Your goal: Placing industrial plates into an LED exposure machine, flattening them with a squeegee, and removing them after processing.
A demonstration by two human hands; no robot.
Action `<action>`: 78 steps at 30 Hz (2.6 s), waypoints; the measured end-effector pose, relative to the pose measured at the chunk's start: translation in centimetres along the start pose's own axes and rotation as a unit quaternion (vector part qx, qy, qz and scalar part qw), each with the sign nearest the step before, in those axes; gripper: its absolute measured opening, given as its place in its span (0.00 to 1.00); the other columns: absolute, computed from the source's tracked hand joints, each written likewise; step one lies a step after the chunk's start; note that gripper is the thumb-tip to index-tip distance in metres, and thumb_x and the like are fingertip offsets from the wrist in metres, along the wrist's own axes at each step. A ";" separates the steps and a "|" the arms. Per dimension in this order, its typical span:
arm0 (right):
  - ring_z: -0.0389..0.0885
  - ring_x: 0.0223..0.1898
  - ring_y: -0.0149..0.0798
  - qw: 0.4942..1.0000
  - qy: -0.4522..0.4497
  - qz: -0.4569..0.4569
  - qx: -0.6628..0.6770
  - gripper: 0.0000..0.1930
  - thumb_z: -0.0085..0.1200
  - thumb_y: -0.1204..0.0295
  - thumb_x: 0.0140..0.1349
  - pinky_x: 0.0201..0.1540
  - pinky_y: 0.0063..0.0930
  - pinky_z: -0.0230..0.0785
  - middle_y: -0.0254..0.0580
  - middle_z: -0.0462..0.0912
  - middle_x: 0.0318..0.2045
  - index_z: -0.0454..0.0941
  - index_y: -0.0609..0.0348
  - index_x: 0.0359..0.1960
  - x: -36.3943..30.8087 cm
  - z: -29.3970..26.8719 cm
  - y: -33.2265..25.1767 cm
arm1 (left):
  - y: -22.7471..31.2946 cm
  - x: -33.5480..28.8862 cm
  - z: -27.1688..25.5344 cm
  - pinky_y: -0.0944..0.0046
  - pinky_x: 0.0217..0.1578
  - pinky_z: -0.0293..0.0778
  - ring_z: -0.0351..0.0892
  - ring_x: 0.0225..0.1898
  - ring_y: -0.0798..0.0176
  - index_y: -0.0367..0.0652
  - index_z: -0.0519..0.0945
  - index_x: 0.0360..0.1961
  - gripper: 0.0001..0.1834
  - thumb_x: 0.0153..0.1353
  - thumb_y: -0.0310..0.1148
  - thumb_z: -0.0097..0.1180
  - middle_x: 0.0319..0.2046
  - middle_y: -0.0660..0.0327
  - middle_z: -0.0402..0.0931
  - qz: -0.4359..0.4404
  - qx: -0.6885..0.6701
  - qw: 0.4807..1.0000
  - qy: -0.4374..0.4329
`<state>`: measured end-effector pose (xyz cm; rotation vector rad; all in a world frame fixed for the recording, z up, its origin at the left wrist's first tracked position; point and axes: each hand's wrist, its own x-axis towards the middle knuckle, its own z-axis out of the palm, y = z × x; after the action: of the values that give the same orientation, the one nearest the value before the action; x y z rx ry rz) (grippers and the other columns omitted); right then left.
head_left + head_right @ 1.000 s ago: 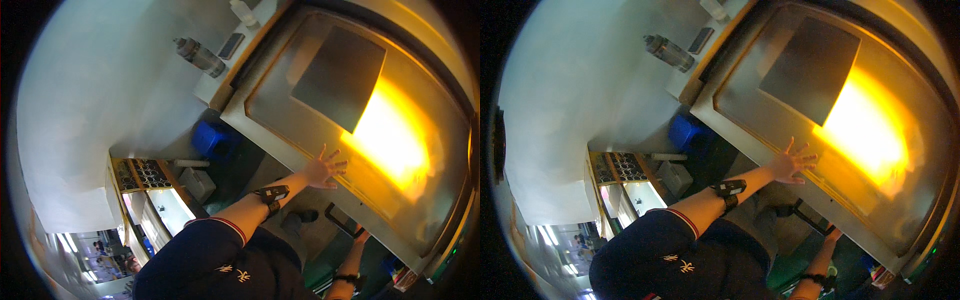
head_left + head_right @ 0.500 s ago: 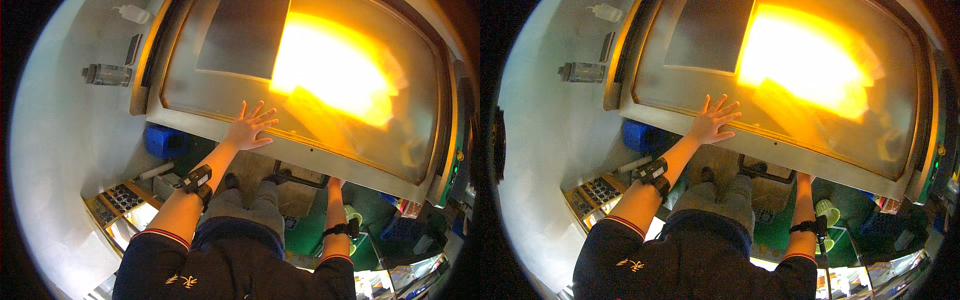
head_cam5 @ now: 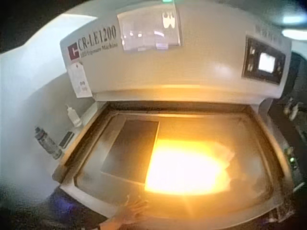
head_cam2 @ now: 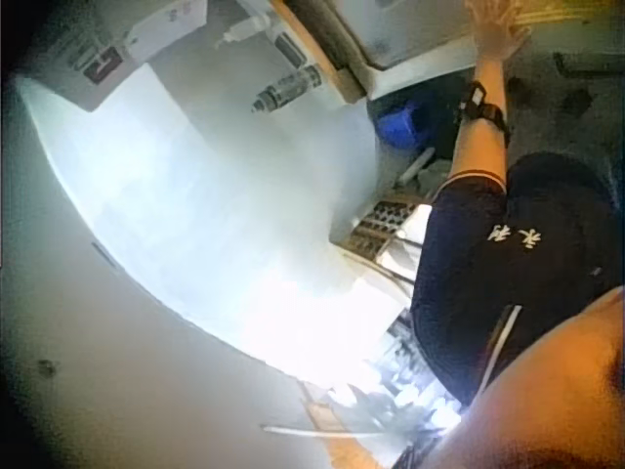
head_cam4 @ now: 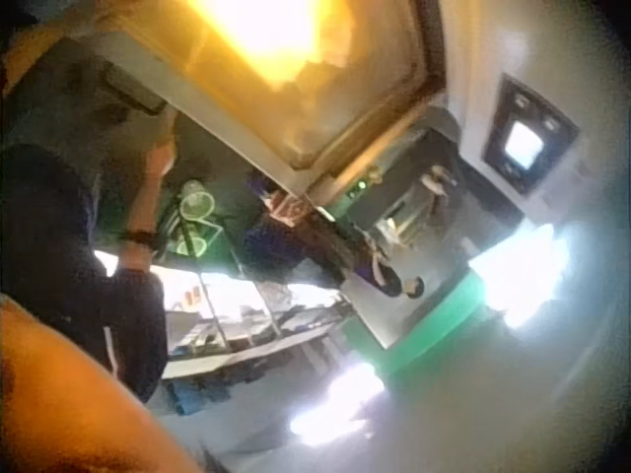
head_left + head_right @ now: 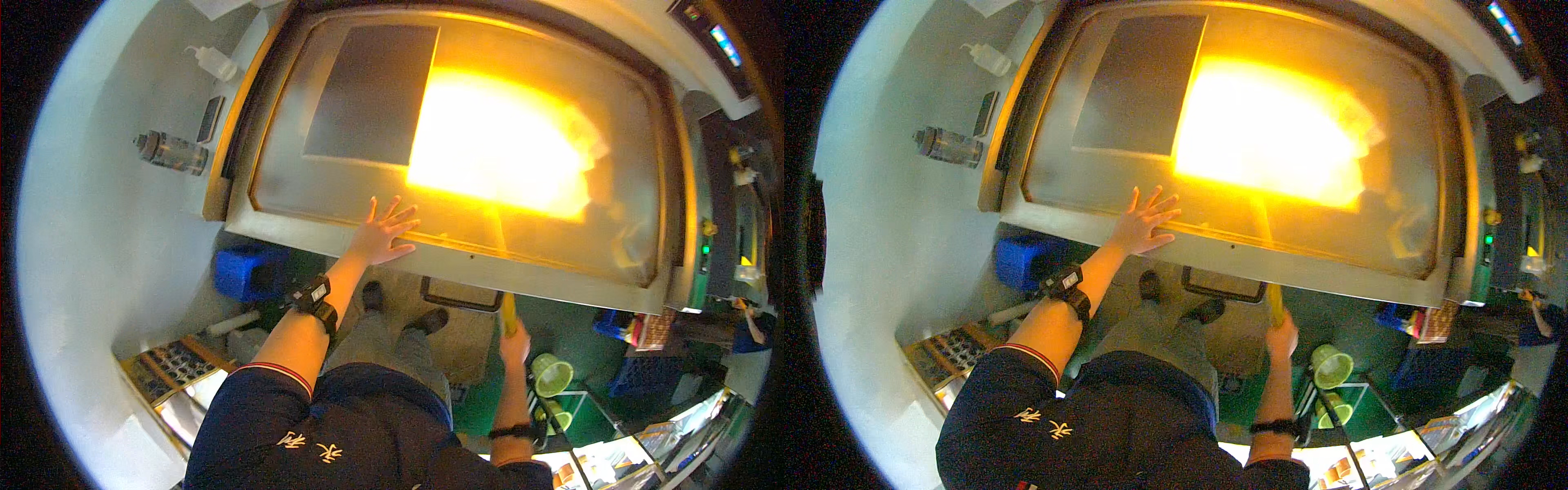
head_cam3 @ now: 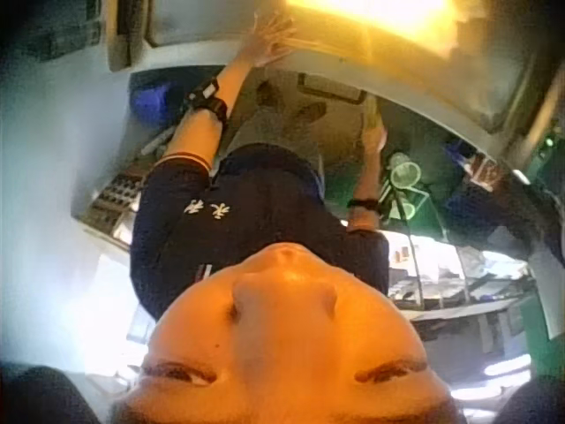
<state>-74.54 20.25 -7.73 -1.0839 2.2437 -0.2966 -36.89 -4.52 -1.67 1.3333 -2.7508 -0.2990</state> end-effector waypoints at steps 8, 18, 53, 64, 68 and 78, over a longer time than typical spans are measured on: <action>0.83 0.42 0.52 0.995 -0.031 0.028 -0.096 0.25 0.56 0.77 0.48 0.46 0.45 0.75 0.46 0.85 0.41 0.81 0.41 0.51 -15.9 -8.3 5.9 | 0.3 -0.2 -0.7 0.29 0.69 0.35 0.46 0.75 0.53 0.58 0.72 0.63 0.33 0.61 0.62 0.50 0.71 0.70 0.57 -0.034 -0.044 0.998 -0.012; 0.82 0.52 0.45 0.890 0.023 -0.438 -0.123 0.25 0.54 0.79 0.47 0.53 0.40 0.75 0.33 0.84 0.49 0.81 0.44 0.49 -6.3 -13.6 -14.4 | 5.0 -5.4 -13.6 0.33 0.66 0.53 0.57 0.71 0.48 0.53 0.62 0.70 0.40 0.60 0.57 0.56 0.72 0.60 0.56 0.148 -0.210 0.934 -0.247; 0.65 0.67 0.51 0.831 0.078 -0.466 -0.293 0.41 0.55 0.77 0.51 0.68 0.54 0.55 0.31 0.65 0.69 0.60 0.35 0.69 48.2 3.0 -67.0 | -48.0 36.0 -12.8 0.38 0.66 0.59 0.57 0.69 0.43 0.59 0.56 0.72 0.45 0.53 0.14 0.51 0.69 0.62 0.60 -0.134 0.025 0.991 -0.005; 0.70 0.60 0.53 0.809 -0.161 -0.499 -0.266 0.38 0.58 0.72 0.50 0.62 0.57 0.60 0.41 0.68 0.65 0.64 0.44 0.67 9.9 -1.0 -36.7 | -16.1 -0.3 -14.0 0.23 0.65 0.42 0.51 0.71 0.37 0.59 0.55 0.73 0.43 0.57 0.32 0.60 0.70 0.59 0.60 -0.142 -0.050 0.920 -0.361; 0.67 0.65 0.54 0.844 -0.166 -0.451 -0.240 0.38 0.57 0.70 0.52 0.67 0.60 0.55 0.39 0.65 0.68 0.62 0.42 0.69 8.9 -1.8 -37.9 | -15.2 -1.0 -14.2 0.24 0.66 0.43 0.51 0.71 0.37 0.61 0.55 0.73 0.42 0.58 0.32 0.57 0.70 0.59 0.58 -0.147 -0.035 0.940 -0.305; 0.63 0.68 0.50 0.858 0.015 -0.418 -0.297 0.41 0.48 0.83 0.54 0.68 0.54 0.55 0.37 0.62 0.70 0.58 0.32 0.70 44.5 -2.6 -56.0 | -34.4 34.0 -12.6 0.23 0.61 0.55 0.57 0.69 0.42 0.63 0.60 0.70 0.40 0.55 0.23 0.53 0.69 0.65 0.60 -0.180 0.021 0.975 -0.127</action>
<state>-61.93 -49.76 -0.10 -2.3820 1.7763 0.0600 -29.69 -53.74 2.89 1.9308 -2.7024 -0.4633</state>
